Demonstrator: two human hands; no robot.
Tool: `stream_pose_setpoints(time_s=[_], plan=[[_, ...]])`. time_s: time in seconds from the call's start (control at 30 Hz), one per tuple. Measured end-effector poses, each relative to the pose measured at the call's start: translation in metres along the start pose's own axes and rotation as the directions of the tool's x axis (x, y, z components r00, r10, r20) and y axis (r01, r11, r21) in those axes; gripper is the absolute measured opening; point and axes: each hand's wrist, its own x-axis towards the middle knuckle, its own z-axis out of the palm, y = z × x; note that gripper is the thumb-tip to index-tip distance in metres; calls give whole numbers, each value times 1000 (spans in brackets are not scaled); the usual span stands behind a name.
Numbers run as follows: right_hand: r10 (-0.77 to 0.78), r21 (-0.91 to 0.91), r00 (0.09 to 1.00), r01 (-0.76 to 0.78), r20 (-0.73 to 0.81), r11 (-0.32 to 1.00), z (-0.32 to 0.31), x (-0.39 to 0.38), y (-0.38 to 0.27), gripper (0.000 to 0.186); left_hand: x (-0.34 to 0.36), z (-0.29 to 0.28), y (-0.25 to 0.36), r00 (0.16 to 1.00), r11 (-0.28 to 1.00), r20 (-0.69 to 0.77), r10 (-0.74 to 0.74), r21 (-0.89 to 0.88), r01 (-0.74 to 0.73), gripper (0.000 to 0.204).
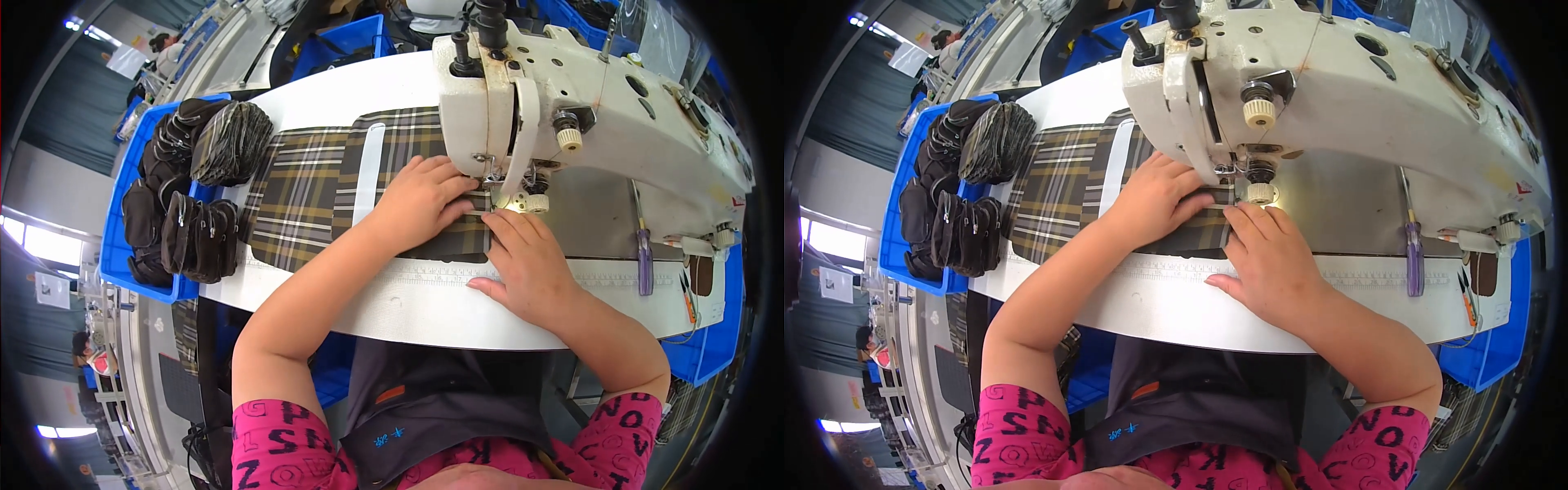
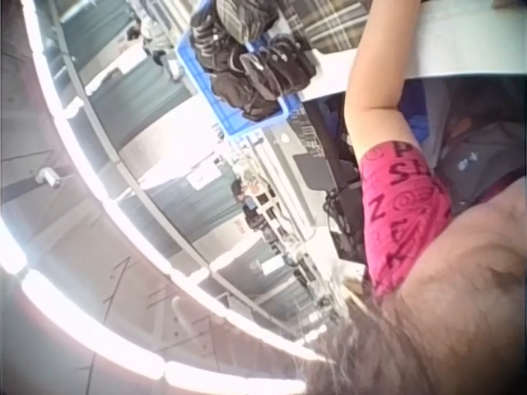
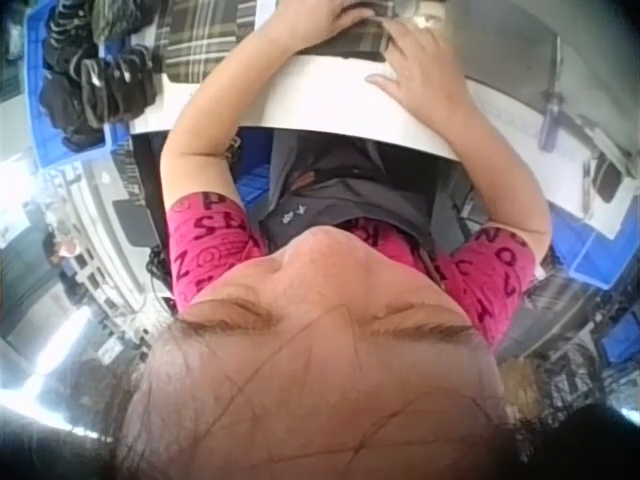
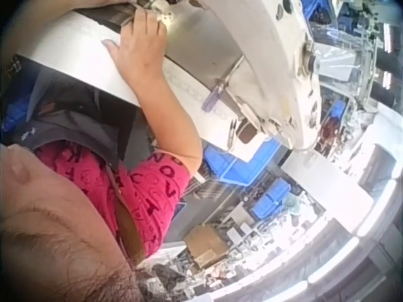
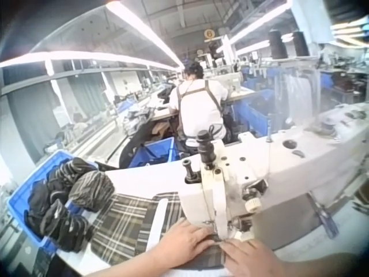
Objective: Sewing together fabric panels and strips using an industrial sewing machine.
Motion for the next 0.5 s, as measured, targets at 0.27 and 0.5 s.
stream_pose_setpoints(time_s=[0.27, 0.5], plan=[[30, -125, 982, -7, 185, 992, -5, -18, -23, 45, -36, -8, 55, 1000, 995, -13, 8, -101, -9, 33], [-104, -122, 987, 119, 122, 985, -5, -25, -26, 46, -38, 0, 55, 991, 991, -63, 115, -57, -119, 32]])
